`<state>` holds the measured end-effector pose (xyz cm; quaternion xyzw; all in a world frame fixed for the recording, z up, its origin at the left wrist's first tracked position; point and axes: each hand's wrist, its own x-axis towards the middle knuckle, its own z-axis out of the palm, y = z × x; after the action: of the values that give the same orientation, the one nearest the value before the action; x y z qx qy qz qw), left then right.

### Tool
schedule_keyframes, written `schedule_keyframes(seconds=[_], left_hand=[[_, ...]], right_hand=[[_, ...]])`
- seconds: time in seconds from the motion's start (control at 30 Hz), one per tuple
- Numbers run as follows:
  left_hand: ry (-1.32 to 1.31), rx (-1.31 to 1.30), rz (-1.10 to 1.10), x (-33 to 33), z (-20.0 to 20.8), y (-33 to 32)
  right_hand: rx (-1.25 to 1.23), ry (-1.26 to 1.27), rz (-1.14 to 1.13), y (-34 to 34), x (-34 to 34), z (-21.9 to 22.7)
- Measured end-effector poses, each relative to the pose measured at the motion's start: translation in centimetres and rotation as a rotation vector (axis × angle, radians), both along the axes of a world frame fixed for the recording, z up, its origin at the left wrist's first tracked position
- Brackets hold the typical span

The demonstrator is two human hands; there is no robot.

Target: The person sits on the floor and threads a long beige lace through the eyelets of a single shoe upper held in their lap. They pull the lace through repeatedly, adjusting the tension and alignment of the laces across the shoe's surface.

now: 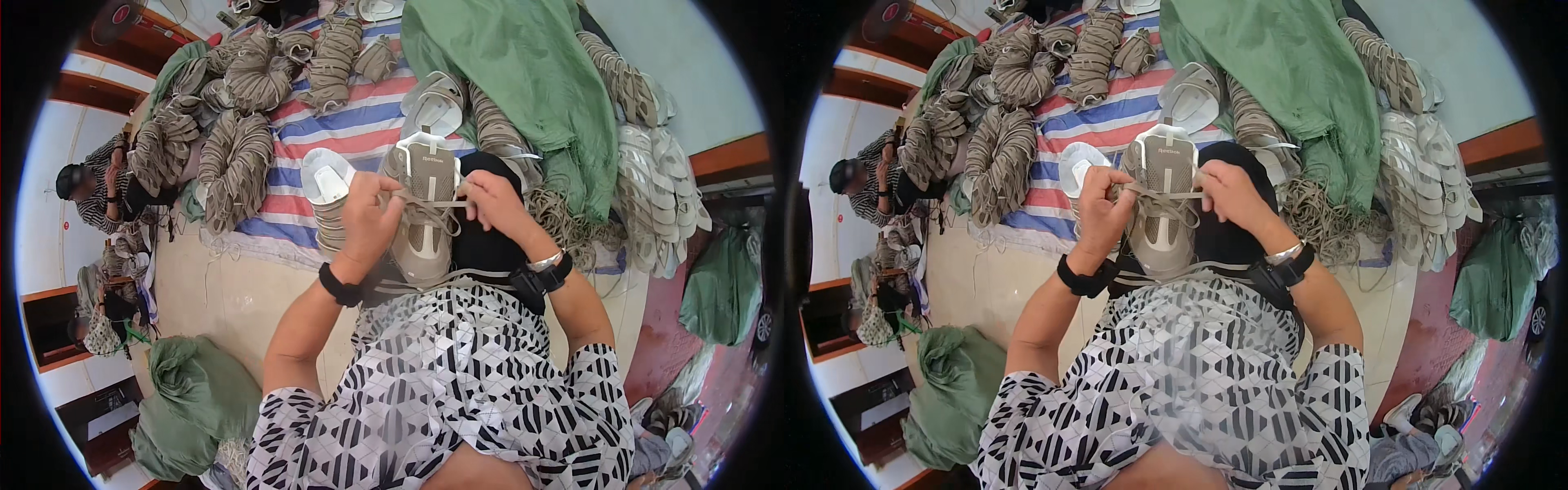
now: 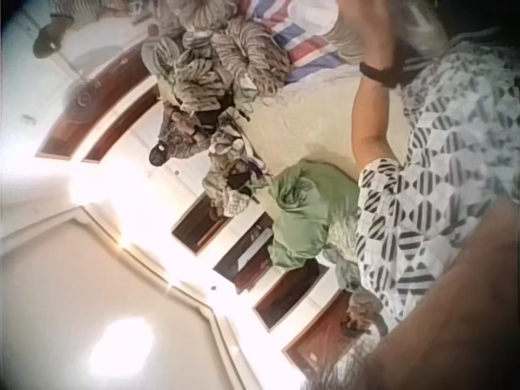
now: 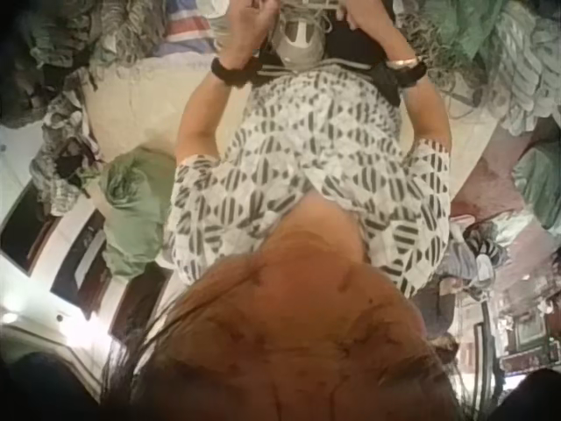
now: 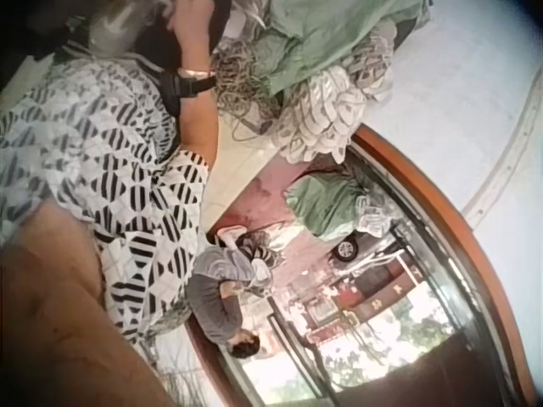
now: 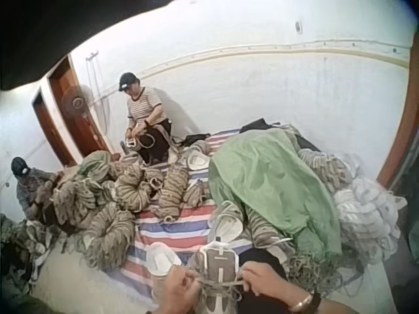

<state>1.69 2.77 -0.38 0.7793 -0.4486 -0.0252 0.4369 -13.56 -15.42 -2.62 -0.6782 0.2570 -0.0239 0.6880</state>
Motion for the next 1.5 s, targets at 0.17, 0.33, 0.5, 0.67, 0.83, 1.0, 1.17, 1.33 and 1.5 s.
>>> schedule_keyframes(seconds=[0.17,0.33,0.5,0.67,0.83,1.0,1.17,1.33,1.5], left_hand=[[0.072,0.009,0.061,-1.1,-1.6,-0.4],[0.001,0.040,0.033,-2.3,-2.9,0.5],[0.206,0.190,0.152,-2.4,-3.9,2.6],[0.188,0.173,0.067,-1.1,-4.1,3.1],[0.772,-0.032,0.037,1.0,-2.8,1.7],[1.270,-0.163,0.039,3.7,-1.0,0.2],[1.321,-0.315,0.099,5.5,-0.4,-0.9],[1.399,-0.550,0.110,8.5,-0.4,-0.6],[1.366,-0.742,0.073,12.4,0.9,1.7]], right_hand=[[0.502,-0.153,-0.398,-3.1,-1.3,-2.4],[0.764,-0.177,-0.853,-8.1,-5.1,-5.6],[-0.119,-0.108,-0.737,-6.6,-5.4,-5.4],[0.123,-0.128,-0.037,1.0,-3.8,0.0],[-0.050,0.083,0.166,3.8,-2.0,0.3],[-0.333,-0.153,0.332,2.6,-1.4,-0.5],[-0.047,-0.077,0.447,0.7,-1.1,1.1],[-0.458,-0.084,0.487,-0.9,-0.4,2.2],[-0.301,-0.132,0.299,0.3,2.4,1.9]])
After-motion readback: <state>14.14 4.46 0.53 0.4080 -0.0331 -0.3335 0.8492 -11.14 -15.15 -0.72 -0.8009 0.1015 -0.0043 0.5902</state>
